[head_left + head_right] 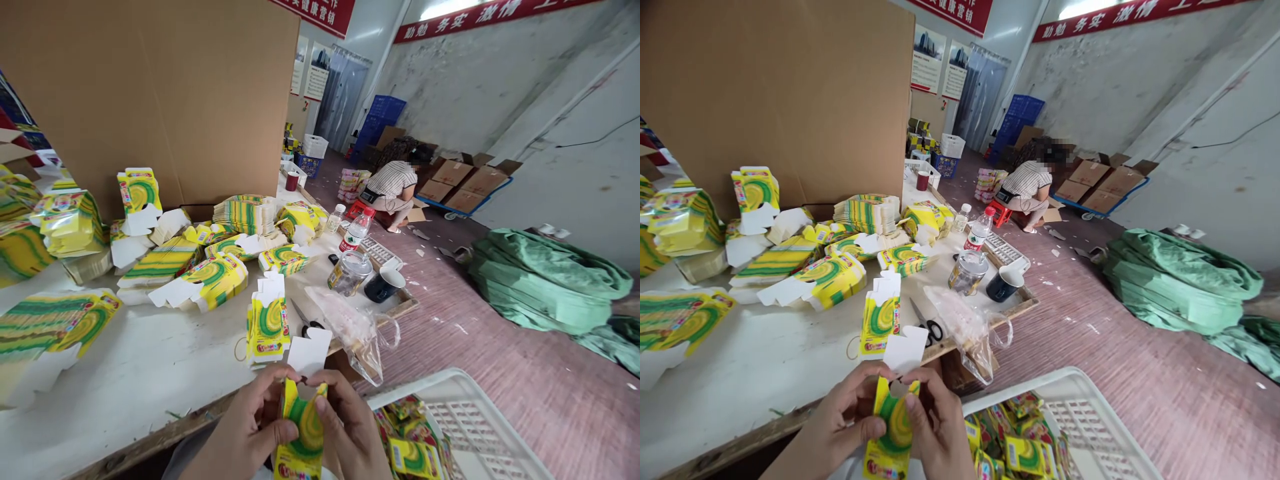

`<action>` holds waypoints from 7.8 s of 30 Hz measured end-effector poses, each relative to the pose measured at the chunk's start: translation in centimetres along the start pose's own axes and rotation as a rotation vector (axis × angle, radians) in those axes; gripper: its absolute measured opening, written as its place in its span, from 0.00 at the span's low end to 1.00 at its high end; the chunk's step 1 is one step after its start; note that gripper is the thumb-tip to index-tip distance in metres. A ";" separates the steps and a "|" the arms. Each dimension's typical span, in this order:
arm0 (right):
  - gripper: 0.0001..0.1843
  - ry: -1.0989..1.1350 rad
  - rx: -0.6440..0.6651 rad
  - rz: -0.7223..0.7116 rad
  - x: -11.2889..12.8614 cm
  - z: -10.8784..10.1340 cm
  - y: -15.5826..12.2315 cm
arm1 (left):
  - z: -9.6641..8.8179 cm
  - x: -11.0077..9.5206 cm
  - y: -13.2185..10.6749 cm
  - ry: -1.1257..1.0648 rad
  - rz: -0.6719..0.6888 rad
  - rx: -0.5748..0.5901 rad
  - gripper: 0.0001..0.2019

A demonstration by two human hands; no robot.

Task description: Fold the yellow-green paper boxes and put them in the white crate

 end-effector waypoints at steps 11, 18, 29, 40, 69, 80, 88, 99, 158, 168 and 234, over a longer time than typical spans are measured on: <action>0.14 0.083 -0.267 -0.082 -0.9 -1.4 -0.1 | -0.3 0.1 0.7 0.016 0.016 0.025 0.22; 0.18 -0.093 -0.082 0.049 -1.5 0.0 0.2 | -0.5 0.2 0.4 0.281 0.038 0.023 0.21; 0.18 -0.259 -0.113 0.038 -2.0 0.7 0.6 | -0.2 0.1 0.7 0.139 0.010 0.014 0.23; 0.02 0.085 -0.108 -0.120 -0.6 -1.4 -0.3 | 1.0 -0.4 0.8 0.231 0.129 0.006 0.13; 0.24 0.256 -0.289 0.099 -5.0 2.5 3.5 | -3.4 1.4 1.4 0.546 0.317 -0.381 0.22; 0.16 0.542 -0.036 0.186 -4.1 3.9 0.7 | -0.6 0.7 1.4 -0.432 0.035 -0.117 0.22; 0.13 0.314 -0.102 0.143 -4.5 3.9 0.4 | -1.1 1.7 1.9 -0.166 0.014 -0.303 0.24; 0.26 0.188 -0.278 -0.059 -2.3 2.3 -0.2 | -0.8 0.6 0.8 0.076 0.084 -0.152 0.29; 0.18 -0.321 -0.284 0.124 -3.5 -4.1 0.3 | -5.9 3.2 2.8 1.380 0.525 -0.261 0.16; 0.24 0.228 -0.297 0.119 -5.8 2.4 4.7 | -4.3 2.5 1.6 0.802 0.384 -0.391 0.22; 0.17 -0.240 -0.132 -0.004 -2.4 -0.4 -0.3 | 0.2 0.7 0.5 0.032 0.008 0.037 0.24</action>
Point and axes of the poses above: each hand's wrist, its own y-axis towards the middle knuckle, its own z-axis out of the palm, x = y × z, the point moved 3 cm from there along y, towards the middle knuckle, and after that the axes turned 5 degrees about z, right-handed, at the moved point
